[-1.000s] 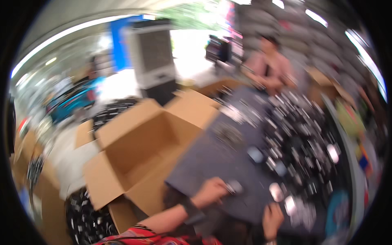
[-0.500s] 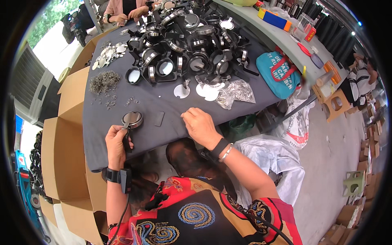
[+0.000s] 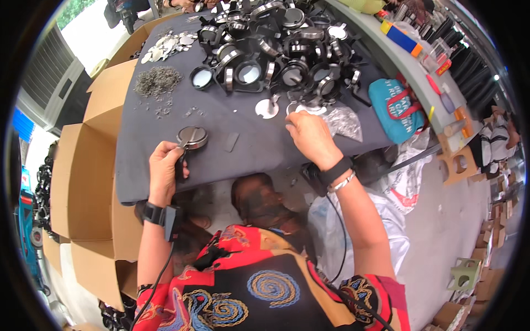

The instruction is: Assembling flashlight head components by inserting lenses and sealing rings into the housings.

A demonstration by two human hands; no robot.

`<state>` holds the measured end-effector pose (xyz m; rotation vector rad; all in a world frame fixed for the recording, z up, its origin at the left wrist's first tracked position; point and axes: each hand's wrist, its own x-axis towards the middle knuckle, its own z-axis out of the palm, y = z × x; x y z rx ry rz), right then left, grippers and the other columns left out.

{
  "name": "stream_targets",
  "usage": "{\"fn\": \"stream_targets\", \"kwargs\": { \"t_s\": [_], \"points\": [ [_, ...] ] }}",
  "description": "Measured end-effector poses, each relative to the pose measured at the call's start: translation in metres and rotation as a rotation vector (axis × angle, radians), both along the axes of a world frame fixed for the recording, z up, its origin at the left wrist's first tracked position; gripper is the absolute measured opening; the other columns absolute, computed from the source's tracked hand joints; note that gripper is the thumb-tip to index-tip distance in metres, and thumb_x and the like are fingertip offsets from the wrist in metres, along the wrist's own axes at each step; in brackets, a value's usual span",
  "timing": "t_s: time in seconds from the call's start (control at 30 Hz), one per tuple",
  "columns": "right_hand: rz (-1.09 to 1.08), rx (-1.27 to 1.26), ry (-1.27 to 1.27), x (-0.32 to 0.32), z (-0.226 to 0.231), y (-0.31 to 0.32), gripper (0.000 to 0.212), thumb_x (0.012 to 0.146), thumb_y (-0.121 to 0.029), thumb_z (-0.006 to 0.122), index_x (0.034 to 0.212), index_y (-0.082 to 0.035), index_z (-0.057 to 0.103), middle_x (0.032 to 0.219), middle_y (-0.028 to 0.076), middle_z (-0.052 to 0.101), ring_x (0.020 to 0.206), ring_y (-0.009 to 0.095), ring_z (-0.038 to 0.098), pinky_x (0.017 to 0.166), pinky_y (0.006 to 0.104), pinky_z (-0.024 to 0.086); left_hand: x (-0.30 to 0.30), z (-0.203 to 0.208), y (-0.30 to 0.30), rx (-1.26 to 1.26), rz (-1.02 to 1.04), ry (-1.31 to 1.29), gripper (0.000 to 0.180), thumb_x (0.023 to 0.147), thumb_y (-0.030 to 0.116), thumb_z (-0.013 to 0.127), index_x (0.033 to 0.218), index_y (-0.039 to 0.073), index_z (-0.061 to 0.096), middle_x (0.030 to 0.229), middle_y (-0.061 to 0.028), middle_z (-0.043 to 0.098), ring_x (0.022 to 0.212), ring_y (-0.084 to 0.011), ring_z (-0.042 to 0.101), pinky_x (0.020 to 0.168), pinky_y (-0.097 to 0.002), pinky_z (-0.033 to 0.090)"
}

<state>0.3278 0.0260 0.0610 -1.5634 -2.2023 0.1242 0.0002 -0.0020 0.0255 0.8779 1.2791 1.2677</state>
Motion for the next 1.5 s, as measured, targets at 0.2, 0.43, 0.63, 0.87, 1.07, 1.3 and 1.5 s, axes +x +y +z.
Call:
{"fn": "stream_targets", "kwargs": {
  "t_s": [0.2,0.43,0.63,0.87,1.07,1.3,1.5],
  "points": [
    [-0.215,-0.006,0.358,0.068,0.021,-0.017,0.011,0.083,-0.004,0.06,0.091,0.002,0.065,0.076,0.01,0.063,0.07,0.017,0.06,0.063,0.0282,0.047,-0.007,-0.001,-0.003,0.007,0.023,-0.004,0.005,0.086,0.008,0.058,0.085,0.007,0.054,0.061,-0.0026,0.053,0.042,-0.0105,0.049,0.039,-0.0229,0.043],
    [-0.11,-0.175,0.307,0.06,0.015,-0.029,0.013,0.082,-0.003,0.06,0.093,0.003,0.065,0.074,0.009,0.066,0.067,0.016,0.063,0.063,0.0294,0.05,-0.007,-0.003,0.004,0.01,0.028,-0.026,0.009,0.086,0.01,0.061,0.087,0.006,0.053,0.059,-0.0037,0.054,0.04,-0.0104,0.05,0.036,-0.0223,0.042],
    [-0.182,0.077,-0.381,0.05,-0.03,0.001,0.011,0.07,-0.001,0.059,0.079,-0.001,0.065,0.078,0.02,0.063,0.074,0.036,0.066,0.066,0.043,0.054,-0.002,0.003,0.006,0.039,-0.013,0.048,0.003,0.082,0.002,0.051,0.082,0.004,0.049,0.061,-0.0045,0.049,0.044,-0.0144,0.049,0.038,-0.0278,0.044],
    [-0.174,0.096,-0.429,0.044,-0.036,0.005,0.011,0.074,-0.003,0.056,0.082,0.003,0.061,0.082,0.02,0.063,0.072,0.031,0.067,0.06,0.0385,0.055,-0.004,-0.004,-0.002,0.049,0.013,-0.001,0.006,0.085,0.004,0.054,0.082,0.007,0.049,0.061,-0.0043,0.052,0.042,-0.0125,0.05,0.036,-0.0262,0.044],
    [-0.025,0.14,-0.537,0.056,-0.034,0.012,0.012,0.076,-0.007,0.055,0.082,0.003,0.059,0.076,0.017,0.061,0.066,0.028,0.065,0.055,0.0362,0.054,-0.005,-0.003,-0.001,0.06,0.016,-0.062,0.009,0.084,0.002,0.058,0.084,0.003,0.049,0.061,-0.0051,0.052,0.044,-0.0128,0.052,0.035,-0.0259,0.044],
    [0.018,0.174,-0.407,0.062,-0.039,0.016,0.009,0.079,-0.007,0.054,0.08,0.002,0.056,0.076,0.019,0.06,0.066,0.031,0.064,0.057,0.0391,0.053,-0.004,-0.001,-0.002,0.055,0.023,-0.067,0.009,0.083,0.002,0.058,0.084,0.002,0.05,0.063,-0.0053,0.053,0.044,-0.0135,0.053,0.035,-0.0267,0.045],
    [-0.017,0.186,-0.316,0.068,-0.037,0.011,0.007,0.078,-0.006,0.055,0.08,0.001,0.055,0.077,0.019,0.058,0.064,0.034,0.063,0.056,0.0411,0.052,0.001,0.002,0.003,0.036,-0.01,-0.04,0.008,0.084,0.0,0.054,0.081,0.004,0.048,0.062,-0.005,0.052,0.044,-0.0137,0.051,0.036,-0.028,0.047]
  ]
}}
